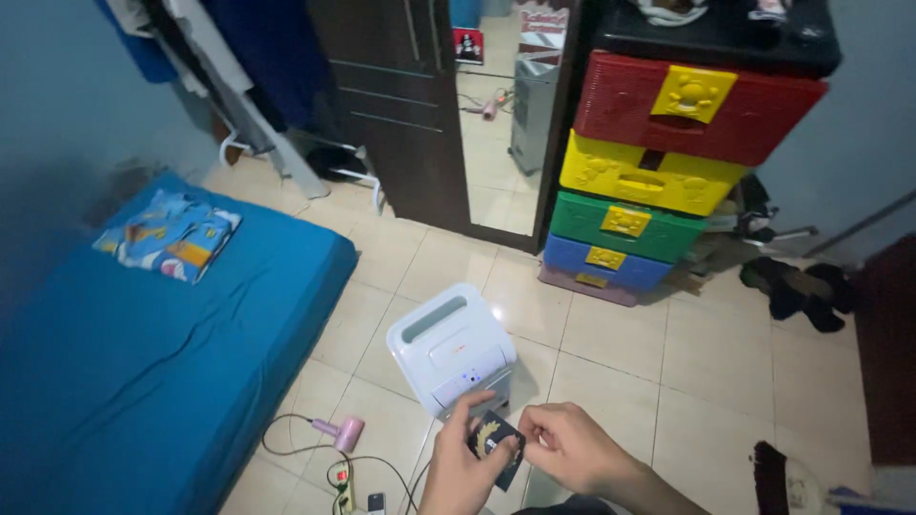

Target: Decorating a room by hanging an item, applying a sticker to a wardrobe, and tinkering with a small object using a lighter and pen.

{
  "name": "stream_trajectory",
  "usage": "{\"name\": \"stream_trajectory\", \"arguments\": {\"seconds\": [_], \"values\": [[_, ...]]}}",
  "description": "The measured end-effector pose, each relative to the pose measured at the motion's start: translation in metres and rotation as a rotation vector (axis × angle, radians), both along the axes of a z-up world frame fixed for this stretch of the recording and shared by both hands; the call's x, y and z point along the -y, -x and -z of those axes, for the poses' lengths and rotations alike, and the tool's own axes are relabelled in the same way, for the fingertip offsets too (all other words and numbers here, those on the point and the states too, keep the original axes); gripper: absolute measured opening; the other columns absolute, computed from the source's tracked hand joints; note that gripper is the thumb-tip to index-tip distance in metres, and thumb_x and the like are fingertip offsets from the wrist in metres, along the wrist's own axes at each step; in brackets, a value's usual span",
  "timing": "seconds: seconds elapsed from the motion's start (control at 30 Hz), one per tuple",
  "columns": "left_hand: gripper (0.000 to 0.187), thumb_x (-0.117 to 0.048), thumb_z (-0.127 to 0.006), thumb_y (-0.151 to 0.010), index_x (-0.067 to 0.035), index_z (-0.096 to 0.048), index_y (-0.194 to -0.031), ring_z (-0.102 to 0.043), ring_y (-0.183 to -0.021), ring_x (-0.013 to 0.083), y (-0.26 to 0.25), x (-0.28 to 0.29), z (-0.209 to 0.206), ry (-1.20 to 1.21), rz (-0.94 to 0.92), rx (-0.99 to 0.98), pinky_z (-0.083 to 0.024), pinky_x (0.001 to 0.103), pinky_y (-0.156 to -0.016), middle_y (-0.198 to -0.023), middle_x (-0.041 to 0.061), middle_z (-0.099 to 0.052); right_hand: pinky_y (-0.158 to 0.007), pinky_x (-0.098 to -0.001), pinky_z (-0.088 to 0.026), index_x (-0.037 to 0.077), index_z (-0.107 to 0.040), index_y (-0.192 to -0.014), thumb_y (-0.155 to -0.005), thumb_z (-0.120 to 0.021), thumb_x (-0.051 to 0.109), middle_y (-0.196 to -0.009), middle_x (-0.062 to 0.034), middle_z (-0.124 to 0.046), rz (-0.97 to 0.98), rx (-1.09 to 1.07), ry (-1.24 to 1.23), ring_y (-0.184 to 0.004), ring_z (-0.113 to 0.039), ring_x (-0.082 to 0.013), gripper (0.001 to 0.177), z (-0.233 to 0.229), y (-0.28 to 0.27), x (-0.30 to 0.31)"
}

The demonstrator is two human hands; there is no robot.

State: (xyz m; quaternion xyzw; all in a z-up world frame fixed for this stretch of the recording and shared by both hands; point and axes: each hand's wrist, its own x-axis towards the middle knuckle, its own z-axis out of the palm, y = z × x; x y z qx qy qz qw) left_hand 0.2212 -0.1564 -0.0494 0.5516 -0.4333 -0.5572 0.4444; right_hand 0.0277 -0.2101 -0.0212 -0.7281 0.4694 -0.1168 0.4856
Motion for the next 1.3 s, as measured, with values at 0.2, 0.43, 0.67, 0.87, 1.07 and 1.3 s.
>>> {"name": "stream_trajectory", "arguments": {"seconds": [0.2, 0.43, 0.67, 0.87, 1.07, 1.3], "values": [[0.06, 0.002, -0.077, -0.079, -0.004, -0.055, -0.134, -0.062, -0.075, 0.0088, -0.005, -0.007, 0.02, -0.031, 0.087, -0.354, -0.051, 0.024, -0.066, -0.081, 0.004, -0.067, -0.059, -0.0272, -0.045, 0.0, -0.067, -0.086, -0.087, -0.059, 0.009, -0.069, -0.0011, -0.063, 0.12, 0.123, -0.228, -0.065, -0.056, -0.0084, 0.012, 0.017, 0.012, -0.019], [0.059, 0.002, -0.075, -0.082, -0.001, -0.052, -0.137, -0.064, -0.078, 0.0084, -0.002, -0.028, -0.012, -0.021, 0.1, -0.404, -0.051, 0.024, -0.068, -0.086, 0.005, -0.07, -0.08, -0.0249, -0.051, 0.0, -0.073, -0.1, -0.088, -0.057, 0.01, -0.088, -0.0039, -0.075, 0.133, 0.309, -0.412, -0.086, -0.066, -0.009, 0.022, -0.009, 0.032, -0.045], [0.061, 0.001, -0.076, -0.081, -0.002, -0.052, -0.137, -0.066, -0.077, 0.0078, 0.041, -0.046, -0.037, -0.022, 0.018, -0.386, -0.052, 0.023, -0.068, -0.085, 0.005, -0.072, -0.08, -0.0257, -0.052, 0.0, -0.074, -0.098, -0.09, -0.06, 0.011, -0.085, -0.0043, -0.077, -0.02, 0.244, -0.27, -0.082, -0.067, -0.0092, 0.019, -0.033, 0.066, -0.04], [0.06, 0.001, -0.076, -0.081, -0.003, -0.054, -0.136, -0.064, -0.075, 0.0077, 0.107, -0.062, -0.048, -0.014, -0.049, -0.336, -0.051, 0.023, -0.067, -0.082, 0.006, -0.071, -0.074, -0.025, -0.052, 0.001, -0.074, -0.094, -0.088, -0.066, 0.01, -0.08, -0.003, -0.077, -0.112, 0.158, -0.261, -0.076, -0.065, -0.008, 0.013, -0.055, 0.118, -0.035], [0.059, 0.001, -0.076, -0.08, -0.005, -0.055, -0.135, -0.064, -0.079, 0.0074, 0.181, -0.075, -0.061, -0.022, -0.091, -0.208, -0.052, 0.021, -0.072, -0.083, 0.004, -0.07, -0.066, -0.0266, -0.049, 0.001, -0.073, -0.088, -0.087, -0.071, 0.01, -0.072, -0.0025, -0.07, -0.155, 0.052, -0.238, -0.069, -0.059, -0.0086, 0.01, -0.061, 0.183, -0.038], [0.059, 0.0, -0.076, -0.081, -0.005, -0.054, -0.135, -0.062, -0.077, 0.0064, 0.241, -0.083, -0.07, 0.002, -0.159, -0.244, -0.052, 0.022, -0.068, -0.082, 0.001, -0.066, -0.073, -0.0237, -0.052, 0.001, -0.072, -0.089, -0.086, -0.065, 0.008, -0.075, -0.0005, -0.073, -0.205, 0.126, -0.301, -0.073, -0.065, -0.0064, 0.01, -0.061, 0.245, -0.039]]}}
